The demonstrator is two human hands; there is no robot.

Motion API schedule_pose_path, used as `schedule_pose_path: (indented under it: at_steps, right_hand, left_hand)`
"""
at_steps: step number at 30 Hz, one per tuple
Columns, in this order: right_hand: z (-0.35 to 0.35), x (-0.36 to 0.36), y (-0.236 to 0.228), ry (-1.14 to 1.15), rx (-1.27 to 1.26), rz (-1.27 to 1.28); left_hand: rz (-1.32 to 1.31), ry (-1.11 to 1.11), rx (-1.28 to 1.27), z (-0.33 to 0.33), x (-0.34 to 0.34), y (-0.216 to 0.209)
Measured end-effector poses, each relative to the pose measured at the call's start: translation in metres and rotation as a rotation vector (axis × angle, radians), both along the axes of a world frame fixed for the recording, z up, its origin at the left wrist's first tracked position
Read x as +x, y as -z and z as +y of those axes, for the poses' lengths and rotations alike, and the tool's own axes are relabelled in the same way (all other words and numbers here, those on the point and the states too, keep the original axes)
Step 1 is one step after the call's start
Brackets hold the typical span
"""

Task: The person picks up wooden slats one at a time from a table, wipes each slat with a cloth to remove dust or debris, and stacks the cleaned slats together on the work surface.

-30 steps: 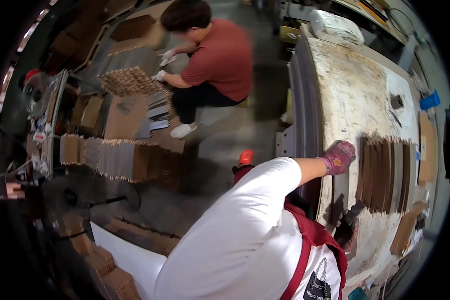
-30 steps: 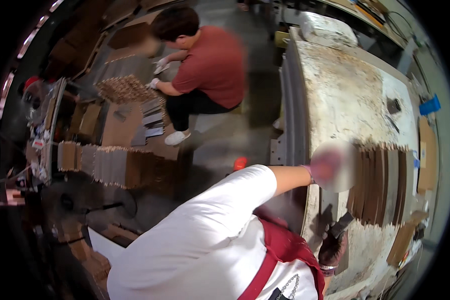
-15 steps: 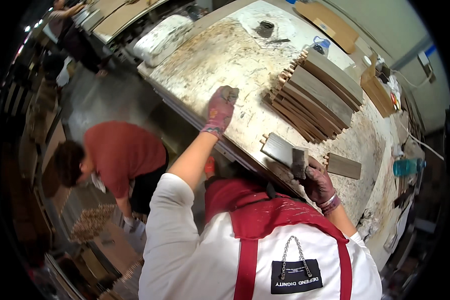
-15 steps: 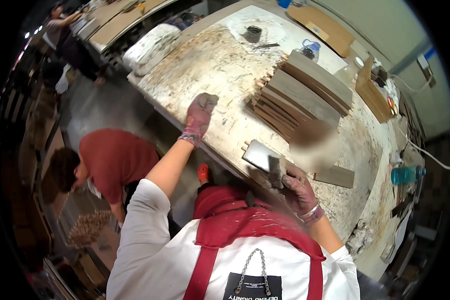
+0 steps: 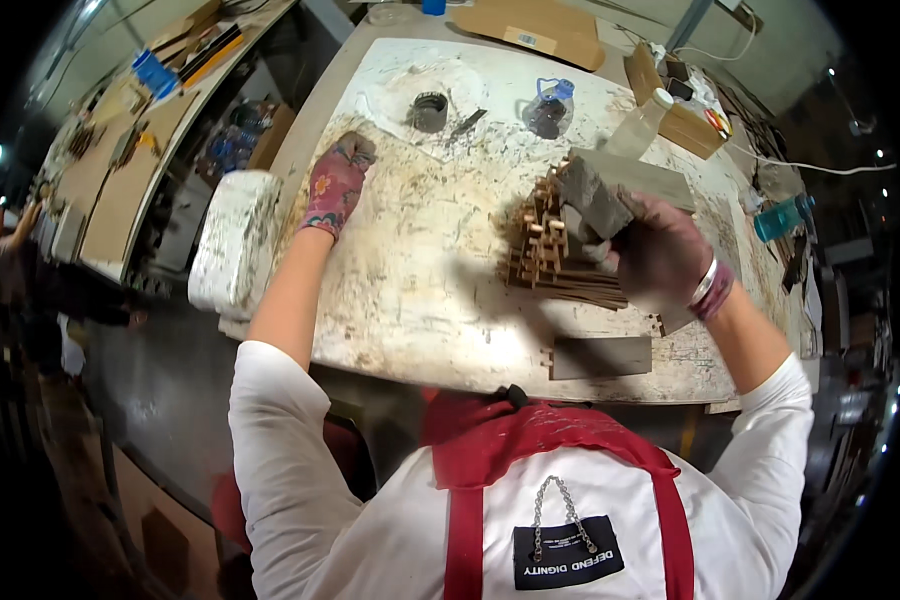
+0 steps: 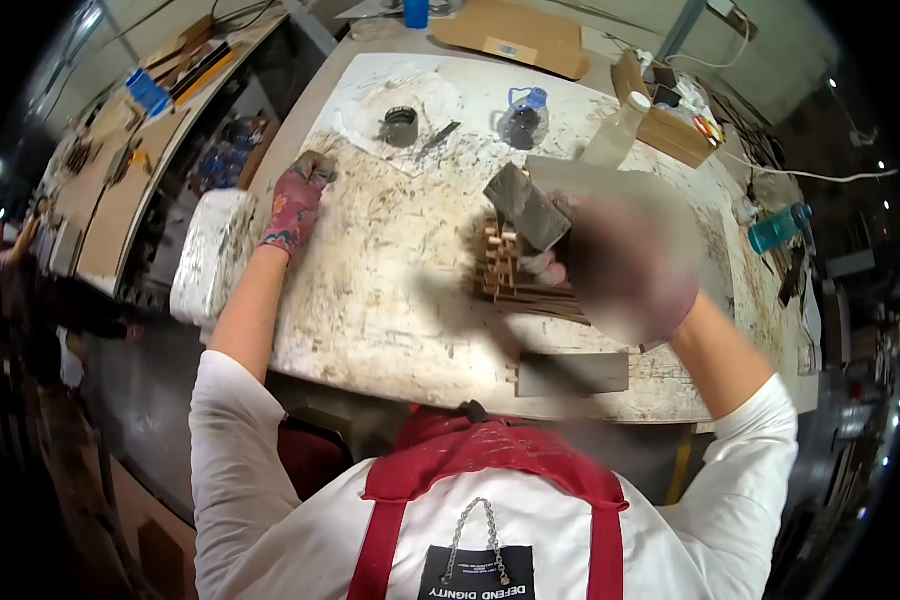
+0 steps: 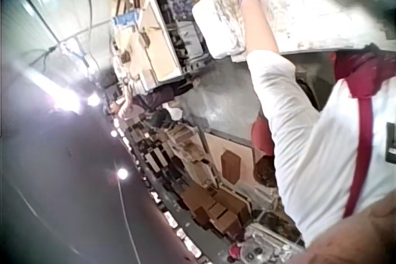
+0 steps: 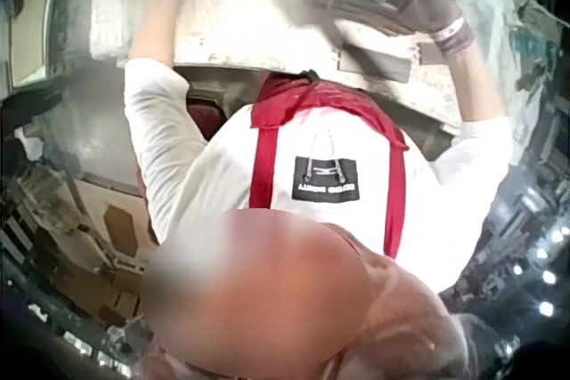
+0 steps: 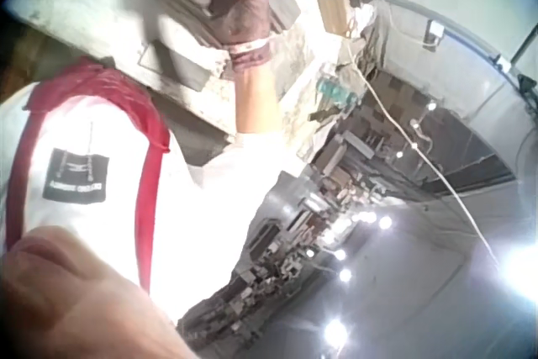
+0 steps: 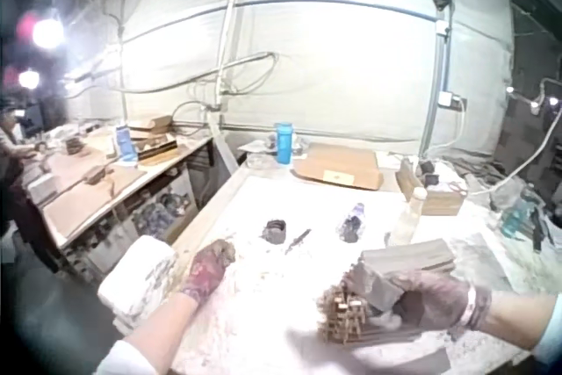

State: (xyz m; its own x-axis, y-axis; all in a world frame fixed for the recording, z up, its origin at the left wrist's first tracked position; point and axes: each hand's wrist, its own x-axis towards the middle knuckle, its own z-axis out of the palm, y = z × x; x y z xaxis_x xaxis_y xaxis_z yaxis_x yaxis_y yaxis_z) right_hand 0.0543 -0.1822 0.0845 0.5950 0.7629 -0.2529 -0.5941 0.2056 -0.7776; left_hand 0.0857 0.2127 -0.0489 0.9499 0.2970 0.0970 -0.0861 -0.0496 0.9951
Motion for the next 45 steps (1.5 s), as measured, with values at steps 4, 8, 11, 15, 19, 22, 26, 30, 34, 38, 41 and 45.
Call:
schedule_pose_path:
  at_steps: [4, 8, 11, 15, 19, 22, 26, 30, 34, 38, 41, 45]
  right_hand:
    - [0.023, 0.068, -0.034, 0.070, -0.290, -0.419]
    - [0.045, 0.165, -0.036, 0.002, -0.610, -0.883]
    - [0.078, 0.203, -0.009, 0.057, -0.741, -1.037]
    - [0.104, 0.241, 0.033, -0.061, -0.793, -1.290]
    - [0.136, 0.249, 0.044, -0.171, -0.875, -1.321]
    - [0.141, 0.257, 0.054, -0.186, -0.923, -1.316]
    - [0.148, 0.264, 0.066, -0.177, -1.046, -1.338]
    - [0.158, 0.269, 0.066, -0.228, -1.113, -1.456]
    - [0.161, 0.283, 0.080, -0.195, -1.099, -1.543]
    - [0.185, 0.284, 0.093, -0.091, -1.019, -1.573]
    - [0.198, 0.279, 0.102, -0.066, -0.929, -1.519]
    - [0.201, 0.279, 0.112, -0.115, -1.031, -1.621]
  left_hand:
    - [0.134, 0.086, 0.402, 0.037, 0.075, 0.014]
    - [0.069, -0.114, 0.925, 0.017, 0.126, 0.014]
    - [0.338, -0.010, 0.908, 0.010, 0.150, 0.023]
    - [0.410, 0.040, 0.953, -0.003, 0.172, 0.035]
    - [0.330, 0.092, 0.914, 0.007, 0.181, 0.049]
    - [0.245, 0.190, 1.022, -0.003, 0.181, 0.025]
    - [0.232, 0.273, 1.100, -0.006, 0.191, 0.020]
    - [0.216, 0.287, 0.584, 0.023, 0.197, 0.042]
    - [0.319, 0.223, -0.403, 0.027, 0.187, 0.045]
    - [0.290, 0.171, -0.477, 0.039, 0.175, 0.041]
    - [0.158, 0.149, -0.499, 0.034, 0.158, 0.038]
    - [0.081, 0.138, -0.540, 0.035, 0.155, 0.039]
